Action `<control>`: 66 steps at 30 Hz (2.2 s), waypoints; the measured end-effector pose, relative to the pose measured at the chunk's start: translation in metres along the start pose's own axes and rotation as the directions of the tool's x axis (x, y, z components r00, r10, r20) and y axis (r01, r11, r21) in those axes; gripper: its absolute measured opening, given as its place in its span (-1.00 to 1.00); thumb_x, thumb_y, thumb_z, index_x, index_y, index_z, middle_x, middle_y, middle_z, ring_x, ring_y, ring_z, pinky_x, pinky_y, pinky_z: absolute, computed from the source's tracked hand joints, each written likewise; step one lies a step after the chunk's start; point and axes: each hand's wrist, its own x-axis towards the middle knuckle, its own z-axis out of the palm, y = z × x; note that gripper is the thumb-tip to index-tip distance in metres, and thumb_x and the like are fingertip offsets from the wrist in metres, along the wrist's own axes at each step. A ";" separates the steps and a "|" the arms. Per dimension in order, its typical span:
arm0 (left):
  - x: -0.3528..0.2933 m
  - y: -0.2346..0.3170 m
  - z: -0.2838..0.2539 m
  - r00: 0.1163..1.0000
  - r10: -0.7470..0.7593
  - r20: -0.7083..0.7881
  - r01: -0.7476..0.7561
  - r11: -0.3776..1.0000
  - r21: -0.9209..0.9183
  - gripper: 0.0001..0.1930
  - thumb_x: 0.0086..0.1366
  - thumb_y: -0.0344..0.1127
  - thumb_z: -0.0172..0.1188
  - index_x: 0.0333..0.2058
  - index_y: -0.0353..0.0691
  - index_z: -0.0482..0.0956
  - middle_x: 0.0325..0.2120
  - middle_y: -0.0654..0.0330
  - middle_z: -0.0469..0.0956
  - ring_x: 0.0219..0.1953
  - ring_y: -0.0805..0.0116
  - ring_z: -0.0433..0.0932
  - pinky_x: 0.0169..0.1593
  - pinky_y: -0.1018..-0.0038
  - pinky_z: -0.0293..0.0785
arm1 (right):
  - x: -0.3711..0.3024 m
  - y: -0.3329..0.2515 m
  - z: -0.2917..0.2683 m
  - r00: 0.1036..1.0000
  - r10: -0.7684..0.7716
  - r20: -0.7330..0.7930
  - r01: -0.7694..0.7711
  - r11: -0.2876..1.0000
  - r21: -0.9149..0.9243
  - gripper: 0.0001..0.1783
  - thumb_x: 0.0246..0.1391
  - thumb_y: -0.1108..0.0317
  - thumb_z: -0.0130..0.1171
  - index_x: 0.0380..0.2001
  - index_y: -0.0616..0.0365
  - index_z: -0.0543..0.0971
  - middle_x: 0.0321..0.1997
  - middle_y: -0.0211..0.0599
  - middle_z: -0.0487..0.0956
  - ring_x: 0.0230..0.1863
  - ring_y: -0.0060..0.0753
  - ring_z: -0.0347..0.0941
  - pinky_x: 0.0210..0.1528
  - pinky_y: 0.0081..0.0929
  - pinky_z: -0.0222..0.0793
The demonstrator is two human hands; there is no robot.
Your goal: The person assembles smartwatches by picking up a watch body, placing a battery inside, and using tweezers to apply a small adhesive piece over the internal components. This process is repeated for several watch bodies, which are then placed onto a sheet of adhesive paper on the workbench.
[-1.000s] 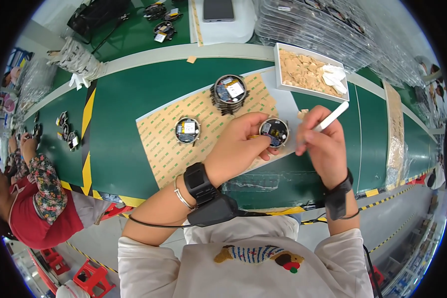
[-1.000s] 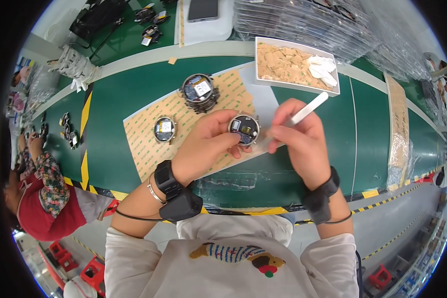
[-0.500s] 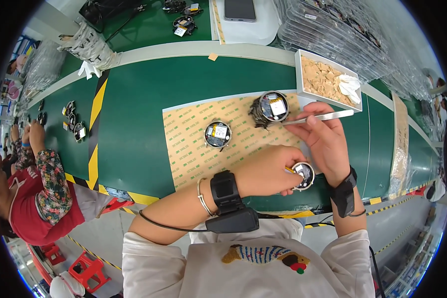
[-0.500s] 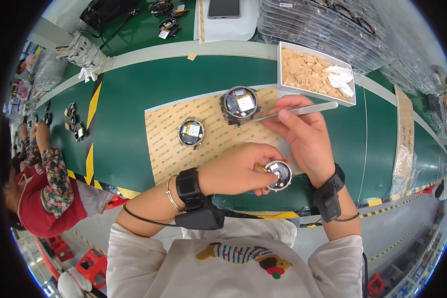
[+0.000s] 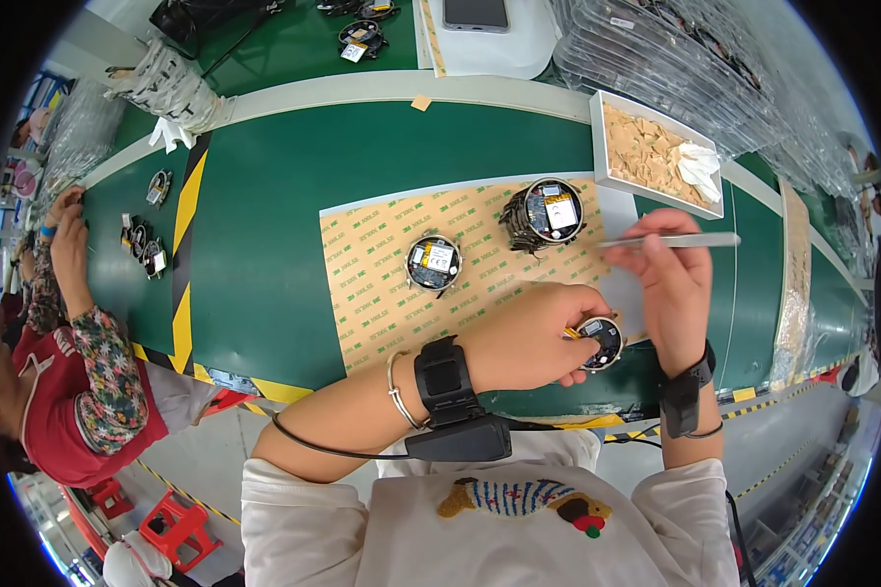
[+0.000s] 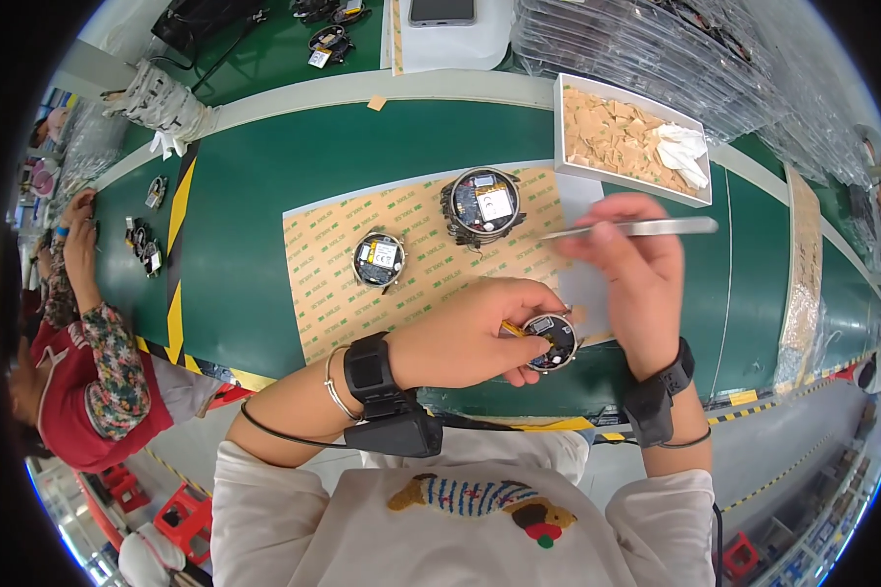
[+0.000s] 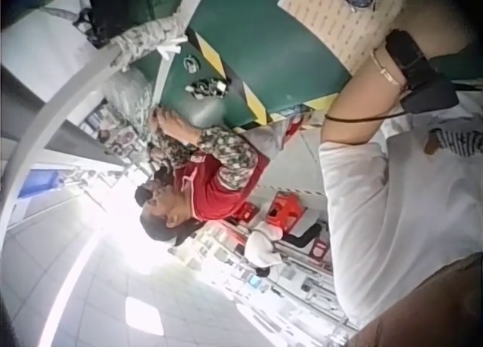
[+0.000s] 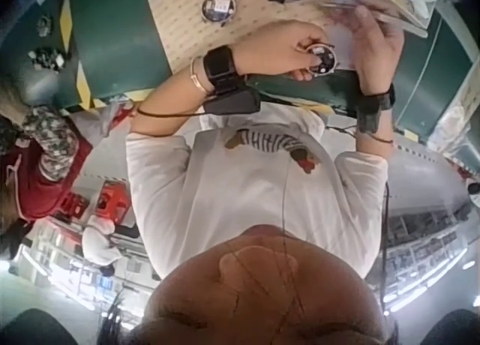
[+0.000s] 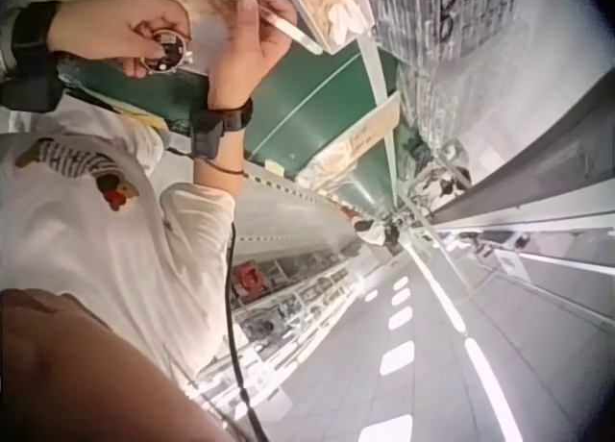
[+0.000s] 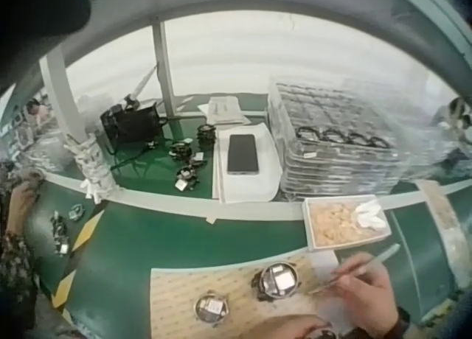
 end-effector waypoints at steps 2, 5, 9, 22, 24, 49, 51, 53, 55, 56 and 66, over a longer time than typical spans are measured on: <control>-0.001 0.002 0.000 1.000 -0.016 0.014 0.015 1.000 0.023 -0.69 0.21 -0.50 0.04 -0.05 -0.37 0.33 -0.27 0.13 0.51 -0.43 0.47 0.56 -0.41 0.62 0.53 | 0.001 0.004 0.001 0.999 -0.018 -0.035 0.016 0.998 -0.056 -0.84 0.14 0.46 0.00 -0.20 0.24 0.40 -0.26 -0.25 0.50 -0.18 -0.37 0.49 -0.07 -0.45 0.42; -0.003 0.002 -0.002 0.999 0.017 0.029 -0.017 1.000 0.015 -0.68 0.20 -0.51 0.05 -0.04 -0.35 0.33 -0.26 0.14 0.51 -0.45 0.50 0.55 -0.42 0.64 0.51 | 0.005 0.003 -0.005 0.992 -0.067 -0.104 0.048 0.983 -0.178 -0.84 0.13 0.46 0.03 -0.21 0.24 0.40 -0.28 -0.27 0.50 -0.21 -0.38 0.51 -0.13 -0.48 0.45; -0.006 0.007 -0.001 1.000 0.017 0.011 -0.018 0.999 0.030 -0.66 0.19 -0.51 0.06 -0.03 -0.31 0.34 -0.26 0.17 0.50 -0.47 0.54 0.52 -0.44 0.66 0.47 | 0.005 -0.007 -0.020 0.962 -0.145 -0.231 0.079 0.959 -0.272 -0.85 0.11 0.45 0.06 -0.25 0.24 0.42 -0.28 -0.31 0.49 -0.26 -0.43 0.52 -0.23 -0.54 0.48; -0.006 0.016 0.003 0.958 0.075 -0.276 -0.071 0.997 0.024 -0.62 0.08 -0.59 0.08 -0.07 -0.35 0.37 -0.27 0.17 0.50 -0.30 0.55 0.49 -0.36 0.63 0.47 | 0.007 -0.009 -0.033 0.992 0.125 -0.010 -0.124 0.976 -0.181 -0.92 0.06 0.49 0.09 -0.35 0.21 0.43 -0.37 -0.38 0.50 -0.29 -0.42 0.54 -0.25 -0.59 0.49; -0.006 0.016 0.002 0.959 0.069 -0.277 -0.062 0.998 0.033 -0.62 0.08 -0.59 0.08 -0.07 -0.35 0.38 -0.27 0.16 0.51 -0.29 0.55 0.48 -0.34 0.63 0.47 | 0.008 -0.014 -0.036 0.982 0.188 0.038 -0.188 0.982 0.011 -0.91 0.04 0.52 0.09 -0.37 0.20 0.41 -0.37 -0.36 0.51 -0.25 -0.35 0.56 -0.24 -0.55 0.50; 0.000 0.010 0.008 0.875 0.132 -0.466 -0.086 0.989 0.119 -0.79 0.10 -0.52 0.07 -0.24 -0.37 0.45 -0.41 0.21 0.49 -0.37 0.55 0.45 -0.36 0.64 0.38 | -0.024 -0.015 0.006 0.843 -0.415 0.341 0.537 0.675 -0.507 -0.89 -0.10 0.61 0.14 -0.42 0.26 0.53 -0.40 -0.23 0.54 -0.42 -0.42 0.47 -0.37 -0.53 0.36; -0.001 0.008 0.008 0.862 0.177 -0.475 -0.120 0.982 0.147 -0.79 0.10 -0.53 0.07 -0.24 -0.37 0.46 -0.40 0.22 0.49 -0.38 0.56 0.44 -0.35 0.65 0.37 | -0.026 -0.017 0.006 0.871 -0.353 0.342 0.488 0.697 -0.525 -0.89 -0.06 0.62 0.10 -0.40 0.26 0.50 -0.35 -0.17 0.56 -0.30 -0.37 0.49 -0.23 -0.50 0.37; -0.003 0.009 0.008 0.860 0.184 -0.476 -0.141 0.982 0.126 -0.76 0.08 -0.54 0.06 -0.22 -0.36 0.45 -0.37 0.22 0.49 -0.37 0.56 0.44 -0.34 0.65 0.37 | -0.026 -0.016 0.007 0.883 -0.321 0.343 0.464 0.707 -0.533 -0.89 -0.05 0.62 0.07 -0.39 0.26 0.48 -0.32 -0.14 0.58 -0.23 -0.34 0.50 -0.16 -0.49 0.37; -0.004 0.009 0.008 0.861 0.190 -0.471 -0.153 0.981 0.116 -0.75 0.08 -0.55 0.05 -0.20 -0.36 0.44 -0.35 0.21 0.49 -0.37 0.56 0.44 -0.34 0.65 0.37 | -0.023 -0.011 0.005 0.904 -0.296 0.309 0.413 0.792 -0.450 -0.89 -0.04 0.61 0.07 -0.37 0.26 0.47 -0.32 -0.14 0.57 -0.21 -0.32 0.51 -0.13 -0.46 0.39; -0.004 0.007 0.007 0.870 0.192 -0.454 -0.163 0.981 0.103 -0.73 0.07 -0.56 0.04 -0.19 -0.36 0.43 -0.34 0.21 0.48 -0.36 0.56 0.44 -0.33 0.64 0.38 | -0.023 -0.009 0.005 0.914 -0.282 0.293 0.386 0.829 -0.405 -0.89 -0.03 0.61 0.07 -0.36 0.26 0.47 -0.32 -0.14 0.57 -0.21 -0.31 0.51 -0.12 -0.44 0.40; -0.005 0.000 0.002 0.894 0.219 -0.391 -0.195 0.976 0.100 -0.59 0.08 -0.55 -0.03 -0.03 -0.36 0.36 -0.26 0.20 0.47 -0.30 0.54 0.46 -0.25 0.59 0.41 | -0.013 -0.010 -0.001 0.985 -0.093 0.147 0.079 0.992 0.101 -0.92 0.05 0.56 0.01 -0.34 0.27 0.40 -0.32 -0.18 0.51 -0.22 -0.30 0.50 -0.09 -0.33 0.44</control>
